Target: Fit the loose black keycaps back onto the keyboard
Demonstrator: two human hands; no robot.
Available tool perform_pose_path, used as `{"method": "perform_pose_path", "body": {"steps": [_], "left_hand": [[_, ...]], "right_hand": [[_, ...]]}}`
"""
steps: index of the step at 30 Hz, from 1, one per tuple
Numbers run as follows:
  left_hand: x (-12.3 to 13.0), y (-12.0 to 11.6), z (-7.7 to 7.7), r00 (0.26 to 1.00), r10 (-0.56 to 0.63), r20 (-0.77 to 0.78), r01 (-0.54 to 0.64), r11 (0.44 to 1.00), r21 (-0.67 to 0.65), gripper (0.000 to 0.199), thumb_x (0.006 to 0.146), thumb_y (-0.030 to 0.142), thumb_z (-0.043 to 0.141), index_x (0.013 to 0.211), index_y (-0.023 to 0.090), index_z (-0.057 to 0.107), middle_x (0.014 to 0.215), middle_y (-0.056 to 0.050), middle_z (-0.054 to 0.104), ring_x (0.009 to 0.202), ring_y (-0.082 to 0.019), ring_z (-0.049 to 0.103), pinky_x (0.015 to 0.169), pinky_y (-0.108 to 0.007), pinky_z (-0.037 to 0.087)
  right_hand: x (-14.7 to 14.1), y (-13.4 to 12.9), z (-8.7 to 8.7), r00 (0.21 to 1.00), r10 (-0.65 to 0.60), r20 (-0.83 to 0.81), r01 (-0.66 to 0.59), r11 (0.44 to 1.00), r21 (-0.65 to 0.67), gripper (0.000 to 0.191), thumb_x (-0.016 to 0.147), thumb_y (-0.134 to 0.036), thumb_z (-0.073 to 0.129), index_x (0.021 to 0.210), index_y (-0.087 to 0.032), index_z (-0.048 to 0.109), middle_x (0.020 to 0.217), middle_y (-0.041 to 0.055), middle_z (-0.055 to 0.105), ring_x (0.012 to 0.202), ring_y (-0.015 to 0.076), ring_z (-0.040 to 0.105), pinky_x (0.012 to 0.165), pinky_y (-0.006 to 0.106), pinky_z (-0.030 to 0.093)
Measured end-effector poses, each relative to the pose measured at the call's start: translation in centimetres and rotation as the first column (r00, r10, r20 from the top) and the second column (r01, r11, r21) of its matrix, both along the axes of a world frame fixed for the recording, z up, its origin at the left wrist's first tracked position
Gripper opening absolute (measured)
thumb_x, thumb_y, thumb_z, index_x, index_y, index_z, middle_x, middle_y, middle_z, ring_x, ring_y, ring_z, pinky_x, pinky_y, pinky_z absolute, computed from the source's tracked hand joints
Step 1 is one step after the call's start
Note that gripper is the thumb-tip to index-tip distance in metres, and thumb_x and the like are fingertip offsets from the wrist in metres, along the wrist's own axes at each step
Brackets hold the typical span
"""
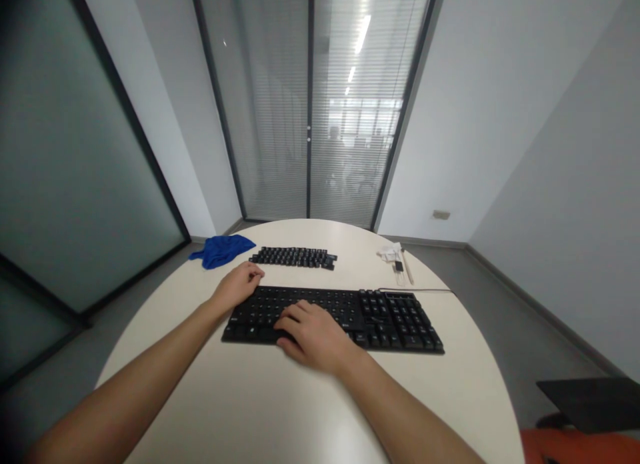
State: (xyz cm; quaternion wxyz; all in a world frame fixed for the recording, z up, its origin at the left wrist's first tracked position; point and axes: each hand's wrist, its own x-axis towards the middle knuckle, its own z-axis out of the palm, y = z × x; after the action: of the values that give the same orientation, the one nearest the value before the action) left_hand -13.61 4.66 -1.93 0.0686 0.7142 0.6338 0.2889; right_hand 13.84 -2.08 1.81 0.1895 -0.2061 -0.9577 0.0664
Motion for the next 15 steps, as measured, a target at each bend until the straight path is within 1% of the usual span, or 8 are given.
{"method": "perform_pose_path", "body": {"steps": [4,8,10,13,15], "left_hand": [[-1.3,0.2,-0.2,0.995,0.097,0.036,-0.096,0.995,-0.036,0.018,0.084,0.021,0.056,0.089,0.021,0.074,0.102,-0.007,0.072,0.102,-0.027,0.065,0.094,-0.038,0.050],[-2.3,0.0,-0.3,0.986,0.143,0.090,-0.135,0.987,-0.087,0.015,0.080,0.023,0.061,0.086,0.022,0.074,0.094,-0.005,0.074,0.086,-0.024,0.068,0.081,-0.034,0.052],[-2.6,-0.2,-0.2,0.980,0.160,0.119,-0.149,0.984,-0.096,0.013,0.080,0.024,0.062,0.086,0.022,0.073,0.089,-0.004,0.075,0.081,-0.023,0.068,0.076,-0.033,0.052],[-2.5,-0.5,0.2,0.972,0.168,0.166,-0.158,0.985,-0.073,0.015,0.082,0.026,0.061,0.093,0.022,0.071,0.093,-0.004,0.075,0.083,-0.023,0.067,0.078,-0.033,0.052],[-1.8,-0.8,0.8,0.970,0.136,0.200,-0.129,0.991,-0.048,0.020,0.084,0.028,0.060,0.100,0.021,0.069,0.097,-0.005,0.074,0.086,-0.023,0.068,0.082,-0.034,0.052]], "right_hand": [[0.0,0.1,0.0,1.000,0.004,0.001,-0.004,1.000,-0.003,0.022,0.096,-0.029,0.058,0.114,-0.020,0.065,0.112,0.0076,0.066,0.103,0.0214,0.057,0.092,0.036,0.049],[0.0,0.1,-0.1,1.000,0.002,-0.001,-0.002,1.000,-0.007,0.022,0.096,-0.029,0.058,0.114,-0.021,0.065,0.113,0.0077,0.066,0.104,0.0214,0.057,0.092,0.036,0.049],[0.0,0.1,-0.1,1.000,0.001,-0.002,-0.001,1.000,-0.008,0.022,0.096,-0.029,0.058,0.114,-0.021,0.066,0.113,0.0078,0.067,0.105,0.0217,0.058,0.092,0.037,0.050],[0.0,0.0,0.0,1.000,0.000,-0.015,0.000,1.000,-0.013,0.022,0.096,-0.029,0.058,0.114,-0.021,0.066,0.113,0.0083,0.067,0.105,0.0219,0.058,0.093,0.037,0.050],[0.0,-0.1,0.0,1.000,-0.004,-0.028,0.003,1.000,-0.022,0.022,0.096,-0.029,0.057,0.114,-0.020,0.066,0.112,0.0084,0.067,0.105,0.0219,0.058,0.093,0.037,0.050]]}}
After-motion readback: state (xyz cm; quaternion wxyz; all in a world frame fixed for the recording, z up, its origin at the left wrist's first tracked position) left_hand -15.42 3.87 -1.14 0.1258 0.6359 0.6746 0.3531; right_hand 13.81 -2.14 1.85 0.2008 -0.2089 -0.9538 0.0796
